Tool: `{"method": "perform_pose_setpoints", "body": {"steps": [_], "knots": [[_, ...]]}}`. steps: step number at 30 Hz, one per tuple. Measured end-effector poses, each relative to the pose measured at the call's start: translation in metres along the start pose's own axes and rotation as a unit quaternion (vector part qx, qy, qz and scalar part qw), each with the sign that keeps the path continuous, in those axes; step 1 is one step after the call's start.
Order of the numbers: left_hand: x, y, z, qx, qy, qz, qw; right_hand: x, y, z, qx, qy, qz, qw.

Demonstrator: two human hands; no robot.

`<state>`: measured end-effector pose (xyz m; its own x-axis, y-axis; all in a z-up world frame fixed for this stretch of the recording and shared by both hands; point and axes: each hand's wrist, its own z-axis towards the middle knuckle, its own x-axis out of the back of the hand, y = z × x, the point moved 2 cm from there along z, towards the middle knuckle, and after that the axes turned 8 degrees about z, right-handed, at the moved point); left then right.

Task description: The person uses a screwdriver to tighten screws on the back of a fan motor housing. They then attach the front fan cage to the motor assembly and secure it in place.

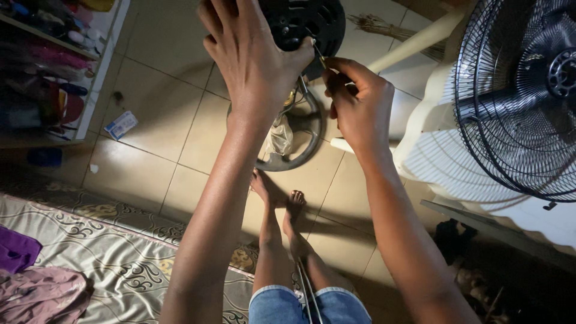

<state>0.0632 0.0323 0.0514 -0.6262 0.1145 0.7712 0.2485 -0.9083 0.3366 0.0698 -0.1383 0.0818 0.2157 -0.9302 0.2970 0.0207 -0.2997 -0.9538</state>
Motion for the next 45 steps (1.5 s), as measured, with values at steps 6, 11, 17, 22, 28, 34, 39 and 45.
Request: {"method": "perform_pose_setpoints", "body": {"steps": [6, 11, 17, 22, 28, 34, 39, 45], "knots": [[-0.002, 0.006, 0.002, 0.038, -0.053, -0.029, 0.997, 0.004, 0.001, 0.002, 0.053, 0.017, -0.054, 0.997], [0.001, 0.012, 0.003, 0.019, -0.02, -0.02, 0.999, 0.003, -0.003, 0.001, 0.224, 0.064, -0.168, 0.958], [0.002, 0.005, 0.005, -0.002, -0.038, -0.115, 0.993, 0.012, 0.014, 0.017, 0.077, 0.044, -0.169, 0.982], [-0.002, 0.004, 0.0, -0.001, -0.022, -0.154, 0.988, 0.018, 0.042, 0.031, -0.262, -0.08, 0.348, 0.897], [-0.003, 0.0, -0.002, -0.007, -0.017, -0.166, 0.986, 0.019, 0.025, 0.022, -0.21, -0.024, 0.244, 0.946], [0.002, 0.008, -0.002, -0.009, 0.004, -0.19, 0.982, 0.021, 0.002, 0.02, -0.065, 0.01, -0.049, 0.997], [0.005, 0.012, 0.004, -0.015, 0.014, -0.213, 0.977, 0.029, 0.021, 0.039, -0.311, -0.073, 0.366, 0.874], [0.009, 0.016, 0.002, -0.014, 0.008, -0.207, 0.978, 0.016, 0.026, 0.032, -0.256, -0.009, 0.259, 0.931]]}}
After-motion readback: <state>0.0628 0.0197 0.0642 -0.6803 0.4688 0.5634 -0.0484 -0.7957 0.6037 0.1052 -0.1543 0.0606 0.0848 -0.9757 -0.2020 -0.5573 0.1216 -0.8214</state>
